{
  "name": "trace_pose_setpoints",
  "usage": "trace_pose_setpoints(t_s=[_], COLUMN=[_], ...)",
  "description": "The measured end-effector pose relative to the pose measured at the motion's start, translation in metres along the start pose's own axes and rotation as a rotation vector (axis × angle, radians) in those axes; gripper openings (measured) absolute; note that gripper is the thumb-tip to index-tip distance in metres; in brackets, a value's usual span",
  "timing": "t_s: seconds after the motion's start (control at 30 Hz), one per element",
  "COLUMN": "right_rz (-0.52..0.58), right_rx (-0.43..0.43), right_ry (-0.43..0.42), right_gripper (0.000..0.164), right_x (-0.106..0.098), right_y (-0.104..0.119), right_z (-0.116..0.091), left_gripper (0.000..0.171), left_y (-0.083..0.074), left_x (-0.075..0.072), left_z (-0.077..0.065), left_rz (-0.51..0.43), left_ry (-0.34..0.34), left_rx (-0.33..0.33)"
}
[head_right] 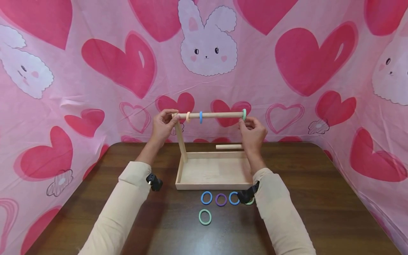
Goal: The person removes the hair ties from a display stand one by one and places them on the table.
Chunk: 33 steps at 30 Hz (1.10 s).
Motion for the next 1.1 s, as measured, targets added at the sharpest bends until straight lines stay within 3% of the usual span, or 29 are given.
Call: trace_pose_setpoints(t_s=[0.17, 0.63, 0.77, 0.93, 1.1], right_rz=[0.014, 0.135, 0.138, 0.141, 0.154], right_rx=[-0.007, 0.007, 0.02, 0.034, 0.047], right_ry=[-0.023, -0.032, -0.039, -0.041, -0.044], right_gripper=[0.023, 0.003, 0.003, 0.019, 0.018], right_x=[-0.001, -0.007, -0.008, -0.009, -0.011], right_y=[-0.017, -0.023, -0.021, -0.019, -0.018], right_z=[0.007, 0.009, 0.008, 0.006, 0.004], left_gripper=[0.024, 0.024, 0.024, 0.023, 0.023], left_y=[0.001, 0.002, 0.003, 0.002, 0.002], left_x=[0.0, -0.002, -0.001, -0.001, -0.001], left_z=[0.0, -0.001, 0.0, 0.001, 0.001], left_rz=[0.004, 0.017, 0.015, 0.01, 0.011], left_ry=[0.0, -0.003, -0.003, -0.005, -0.002], left_rx=[-0.003, -0.014, -0.011, -0.007, -0.004])
Point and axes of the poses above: each hand's wrist, its own z-axis towards the middle knuckle, its own x-axis out of the palm, y = z × x, the point moved 5 cm from there along z, towards the middle knuckle, and after that the axes turned 10 degrees about -z, right-handed, at the moved point
